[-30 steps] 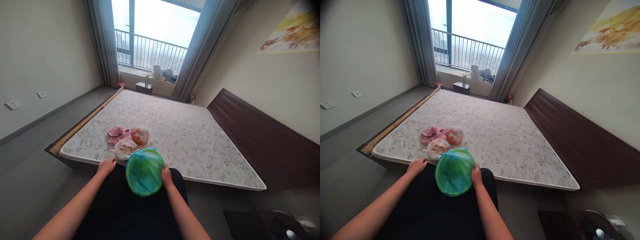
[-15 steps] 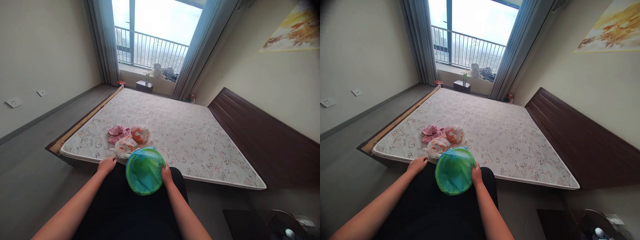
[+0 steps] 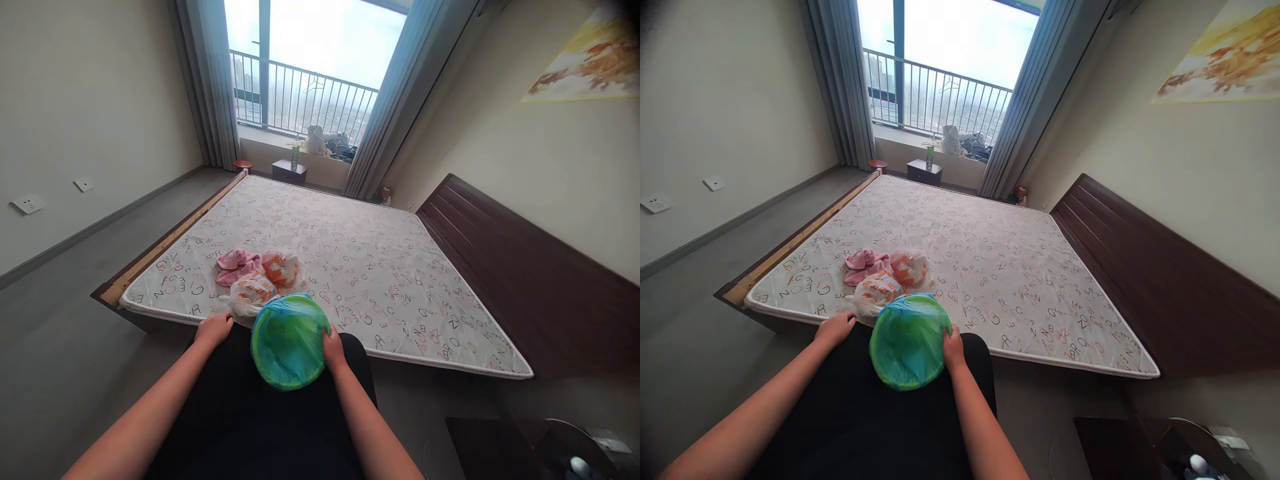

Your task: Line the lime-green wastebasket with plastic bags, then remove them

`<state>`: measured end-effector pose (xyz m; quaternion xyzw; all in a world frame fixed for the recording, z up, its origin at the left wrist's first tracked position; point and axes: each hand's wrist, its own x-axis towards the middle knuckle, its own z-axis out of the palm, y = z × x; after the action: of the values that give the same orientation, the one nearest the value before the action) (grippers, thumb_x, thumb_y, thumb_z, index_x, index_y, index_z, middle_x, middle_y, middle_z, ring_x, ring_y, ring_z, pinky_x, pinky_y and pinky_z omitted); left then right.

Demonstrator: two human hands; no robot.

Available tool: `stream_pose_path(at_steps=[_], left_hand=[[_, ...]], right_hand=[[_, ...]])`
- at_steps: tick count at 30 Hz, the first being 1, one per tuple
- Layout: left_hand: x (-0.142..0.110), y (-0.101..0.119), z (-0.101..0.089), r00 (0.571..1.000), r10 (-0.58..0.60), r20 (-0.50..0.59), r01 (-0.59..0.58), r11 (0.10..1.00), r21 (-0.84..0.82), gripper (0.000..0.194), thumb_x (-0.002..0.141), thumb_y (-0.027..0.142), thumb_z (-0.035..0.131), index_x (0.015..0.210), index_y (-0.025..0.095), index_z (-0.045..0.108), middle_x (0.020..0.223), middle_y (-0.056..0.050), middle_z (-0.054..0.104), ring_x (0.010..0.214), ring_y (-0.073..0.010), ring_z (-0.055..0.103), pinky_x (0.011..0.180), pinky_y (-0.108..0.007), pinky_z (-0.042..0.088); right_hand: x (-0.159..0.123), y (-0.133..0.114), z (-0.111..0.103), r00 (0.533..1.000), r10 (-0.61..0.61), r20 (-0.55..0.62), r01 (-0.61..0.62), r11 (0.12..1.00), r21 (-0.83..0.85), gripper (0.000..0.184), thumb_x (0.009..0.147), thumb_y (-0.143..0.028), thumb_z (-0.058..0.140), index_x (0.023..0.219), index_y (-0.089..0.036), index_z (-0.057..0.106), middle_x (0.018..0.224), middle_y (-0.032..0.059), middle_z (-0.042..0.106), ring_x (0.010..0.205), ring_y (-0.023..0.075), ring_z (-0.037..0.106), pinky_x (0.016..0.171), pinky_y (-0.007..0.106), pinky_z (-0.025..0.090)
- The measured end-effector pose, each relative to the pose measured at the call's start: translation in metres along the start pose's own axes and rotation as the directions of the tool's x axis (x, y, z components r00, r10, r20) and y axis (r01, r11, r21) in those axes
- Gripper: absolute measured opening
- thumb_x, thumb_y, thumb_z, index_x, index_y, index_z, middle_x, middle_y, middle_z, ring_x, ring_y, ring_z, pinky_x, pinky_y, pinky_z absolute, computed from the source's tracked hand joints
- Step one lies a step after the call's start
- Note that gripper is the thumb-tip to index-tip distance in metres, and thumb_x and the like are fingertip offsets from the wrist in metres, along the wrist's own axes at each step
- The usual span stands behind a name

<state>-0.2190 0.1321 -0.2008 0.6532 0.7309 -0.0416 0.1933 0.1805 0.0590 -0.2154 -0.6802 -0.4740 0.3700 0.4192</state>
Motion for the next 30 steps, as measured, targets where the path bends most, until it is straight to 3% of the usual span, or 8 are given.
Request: stream_pose_path(at_steps=[30], left_hand=[[-0.0044,0.0039,-0.0038,1.000,-0.009,-0.001,0.009,1.000,-0.001,0.044,0.097,0.037,0.036,0.117,0.026,0.074,0.121,-0.012,0.076,0.113,-0.0308,0.069,0.092,-0.042,0.050]], right_hand=[[0.0005,0.0018,-0.0004,1.000,0.001,0.030,0.000,1.000,-0.032,0.048,0.091,-0.059,0.049,0.109,-0.020,0.071,0.104,0.0112,0.078,0.097,0.0301,0.072,0.082,0.037,0.054]])
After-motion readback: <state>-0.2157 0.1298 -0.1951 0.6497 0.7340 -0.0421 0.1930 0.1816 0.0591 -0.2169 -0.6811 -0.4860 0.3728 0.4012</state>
